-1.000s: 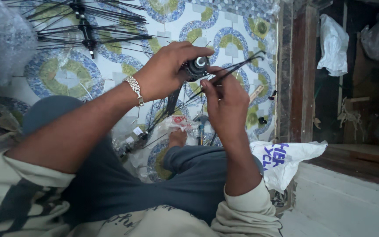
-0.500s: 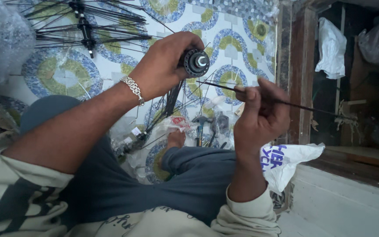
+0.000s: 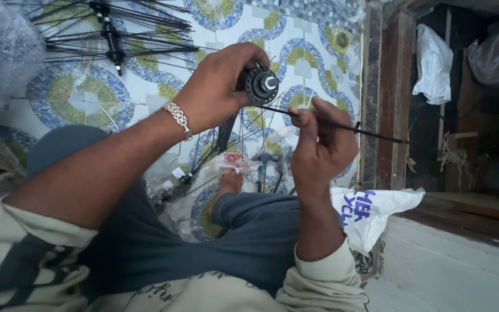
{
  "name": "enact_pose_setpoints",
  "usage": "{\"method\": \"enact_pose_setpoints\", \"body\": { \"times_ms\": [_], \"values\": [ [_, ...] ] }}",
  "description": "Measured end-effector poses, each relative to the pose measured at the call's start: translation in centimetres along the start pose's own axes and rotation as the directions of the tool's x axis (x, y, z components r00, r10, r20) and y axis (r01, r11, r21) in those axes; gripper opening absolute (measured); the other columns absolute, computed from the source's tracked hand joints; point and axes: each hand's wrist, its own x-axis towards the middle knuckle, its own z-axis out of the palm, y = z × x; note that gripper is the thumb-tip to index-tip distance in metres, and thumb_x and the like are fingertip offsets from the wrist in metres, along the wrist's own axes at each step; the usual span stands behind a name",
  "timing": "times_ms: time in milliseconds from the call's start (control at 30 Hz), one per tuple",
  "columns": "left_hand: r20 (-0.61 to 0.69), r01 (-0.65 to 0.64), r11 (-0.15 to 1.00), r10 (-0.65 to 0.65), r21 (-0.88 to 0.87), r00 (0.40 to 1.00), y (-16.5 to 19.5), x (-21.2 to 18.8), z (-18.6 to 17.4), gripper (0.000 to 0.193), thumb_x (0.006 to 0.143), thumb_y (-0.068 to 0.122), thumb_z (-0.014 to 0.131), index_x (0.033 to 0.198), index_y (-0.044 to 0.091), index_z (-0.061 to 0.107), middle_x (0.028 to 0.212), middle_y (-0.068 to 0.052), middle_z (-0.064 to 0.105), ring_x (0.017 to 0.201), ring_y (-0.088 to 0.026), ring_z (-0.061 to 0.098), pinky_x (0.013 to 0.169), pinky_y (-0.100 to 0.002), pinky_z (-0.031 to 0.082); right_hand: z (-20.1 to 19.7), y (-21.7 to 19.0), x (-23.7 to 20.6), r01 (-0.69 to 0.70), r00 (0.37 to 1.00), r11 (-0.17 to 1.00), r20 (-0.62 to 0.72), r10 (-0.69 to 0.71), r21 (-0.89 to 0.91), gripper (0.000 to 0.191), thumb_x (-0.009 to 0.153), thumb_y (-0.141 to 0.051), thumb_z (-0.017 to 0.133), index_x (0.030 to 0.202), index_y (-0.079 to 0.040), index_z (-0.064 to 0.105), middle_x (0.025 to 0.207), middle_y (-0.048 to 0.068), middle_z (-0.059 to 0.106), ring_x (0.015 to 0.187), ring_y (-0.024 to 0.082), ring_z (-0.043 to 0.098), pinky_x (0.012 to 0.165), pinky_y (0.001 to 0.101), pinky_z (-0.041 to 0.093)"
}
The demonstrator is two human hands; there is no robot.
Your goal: The person threads black metal spokes through the holes of a bicycle hub. They sit on a tiled floor, picking individual spokes from a bundle and inserting them into the hub flanges by hand.
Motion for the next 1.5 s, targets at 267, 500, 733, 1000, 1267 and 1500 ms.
{"method": "enact_pose_setpoints", "body": {
  "times_ms": [267,500,733,1000,1267,1500],
  "values": [
    [0.010,0.011,1.000,-0.011,0.004,1.000,0.0,0.0,0.0,0.047,0.079,0.003,0.088,0.117,0.007,0.060,0.105,-0.008,0.067,0.089,-0.019,0.073,0.077,-0.033,0.060,0.5,-0.1,0.1,0.029,1.000,0.996,-0.007,-0.030,-0.084,0.017,0.109,0.003,0.067,0.125,0.004,0.061,0.102,0.013,0.072,0.093,0.018,0.077,0.083,0.0271,0.064],
    [0.030,0.046,0.998,-0.045,-0.034,0.999,0.3,0.1,-0.1,0.047,0.080,0.006,0.089,0.117,0.008,0.059,0.105,-0.007,0.067,0.089,-0.018,0.075,0.078,-0.032,0.061,1.3,1.1,-0.2,-0.058,0.998,0.994,-0.025,0.060,0.087,0.009,0.109,0.003,0.063,0.117,0.004,0.061,0.104,0.014,0.072,0.099,0.019,0.076,0.088,0.0297,0.065],
    [-0.030,-0.110,0.994,0.110,-0.001,0.994,0.7,0.1,-0.5,0.052,0.077,0.009,0.091,0.115,0.007,0.056,0.108,-0.013,0.063,0.093,-0.024,0.070,0.078,-0.036,0.058,2.0,0.9,0.4,-0.105,0.985,0.983,0.119,0.124,-0.152,0.019,0.103,0.002,0.070,0.121,0.004,0.064,0.104,0.012,0.075,0.092,0.015,0.075,0.081,0.0274,0.064],
    [0.051,0.098,0.991,-0.094,-0.087,0.994,0.6,0.0,-1.0,0.049,0.085,0.010,0.088,0.113,0.007,0.048,0.085,-0.008,0.070,0.071,-0.021,0.069,0.064,-0.035,0.050,-0.6,0.4,2.3,0.038,0.934,0.818,0.310,0.174,-0.574,0.033,0.094,-0.006,0.079,0.125,-0.002,0.068,0.097,0.011,0.077,0.082,0.014,0.076,0.069,0.0281,0.060],
    [-0.010,-0.028,0.997,0.028,-0.070,1.000,0.0,0.1,-0.7,0.054,0.082,0.013,0.094,0.111,0.006,0.048,0.086,-0.006,0.073,0.072,-0.014,0.072,0.061,-0.030,0.050,-3.2,0.2,1.0,0.068,0.984,0.997,-0.166,-0.063,0.024,0.025,0.114,-0.001,0.065,0.138,-0.001,0.057,0.105,0.013,0.070,0.090,0.021,0.077,0.079,0.0324,0.068],
    [-0.005,0.031,0.992,-0.032,-0.119,0.999,0.1,-0.2,-0.7,0.058,0.079,0.016,0.098,0.110,0.006,0.049,0.082,-0.005,0.068,0.071,-0.012,0.070,0.061,-0.029,0.051,-0.8,0.2,-0.8,0.113,0.990,0.993,-0.092,-0.111,0.016,0.023,0.115,0.000,0.063,0.136,0.001,0.054,0.100,0.013,0.068,0.092,0.020,0.075,0.084,0.0313,0.067]
  ]
}}
